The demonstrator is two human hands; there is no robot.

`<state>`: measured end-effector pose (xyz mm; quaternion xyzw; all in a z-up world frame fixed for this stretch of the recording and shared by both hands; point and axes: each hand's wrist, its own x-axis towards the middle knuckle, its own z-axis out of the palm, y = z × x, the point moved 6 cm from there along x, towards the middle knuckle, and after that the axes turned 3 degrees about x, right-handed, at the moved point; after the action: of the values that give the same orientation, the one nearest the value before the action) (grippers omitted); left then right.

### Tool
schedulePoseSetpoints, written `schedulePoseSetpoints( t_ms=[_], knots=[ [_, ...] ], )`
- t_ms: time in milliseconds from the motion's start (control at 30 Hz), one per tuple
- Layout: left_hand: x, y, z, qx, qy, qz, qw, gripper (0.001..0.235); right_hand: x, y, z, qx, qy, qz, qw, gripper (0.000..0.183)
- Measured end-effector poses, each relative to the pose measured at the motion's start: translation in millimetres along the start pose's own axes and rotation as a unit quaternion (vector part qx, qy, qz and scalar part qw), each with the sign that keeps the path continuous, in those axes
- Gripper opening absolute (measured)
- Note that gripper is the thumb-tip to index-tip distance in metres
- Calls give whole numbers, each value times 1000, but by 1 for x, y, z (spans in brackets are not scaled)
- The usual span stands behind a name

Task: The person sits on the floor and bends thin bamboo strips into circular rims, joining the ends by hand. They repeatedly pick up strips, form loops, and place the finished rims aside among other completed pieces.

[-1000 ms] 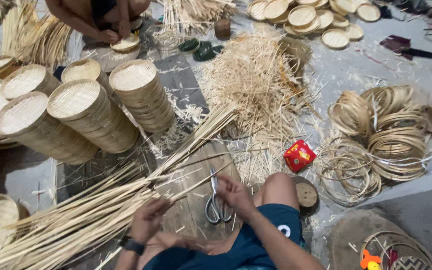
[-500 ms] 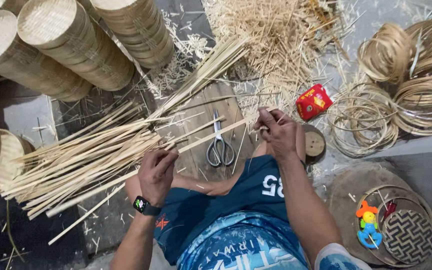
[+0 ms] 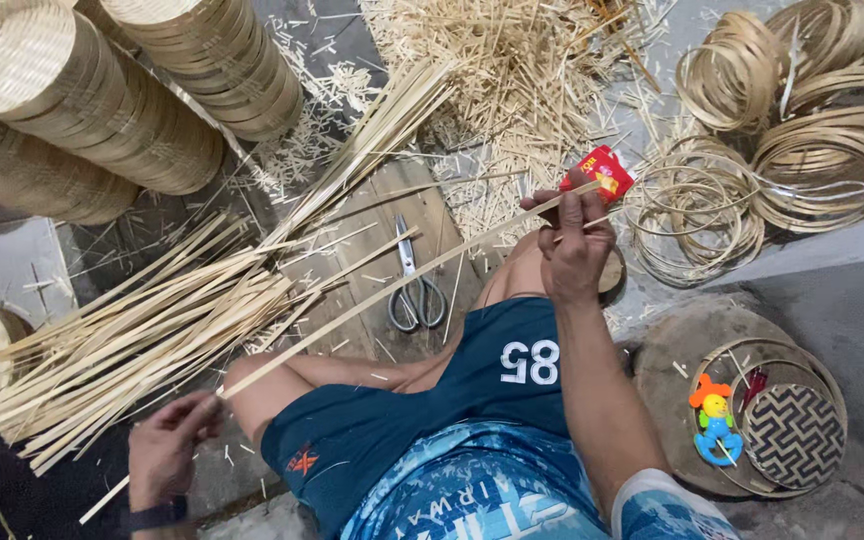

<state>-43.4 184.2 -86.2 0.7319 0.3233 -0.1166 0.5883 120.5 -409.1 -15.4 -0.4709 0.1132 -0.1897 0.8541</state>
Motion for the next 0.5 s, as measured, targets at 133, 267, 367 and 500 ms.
schedulePoseSetpoints(
  t_ms=[133, 267, 367, 500],
  knots=[
    [-20, 3, 12, -241, 231, 73, 940, 46, -7, 4, 10, 38, -42, 13, 998, 39],
    [-37, 54, 45, -300, 239, 279, 881, 41, -12, 17, 13, 136, -34, 84, 987, 46],
    [-39, 75, 87, -491, 65, 240, 835, 40, -22, 32, 18, 84, -87, 158, 980, 45],
    [-49, 104, 159, -500, -306, 147, 797, 28, -43, 52, 23, -31, -250, 288, 924, 35]
  ],
)
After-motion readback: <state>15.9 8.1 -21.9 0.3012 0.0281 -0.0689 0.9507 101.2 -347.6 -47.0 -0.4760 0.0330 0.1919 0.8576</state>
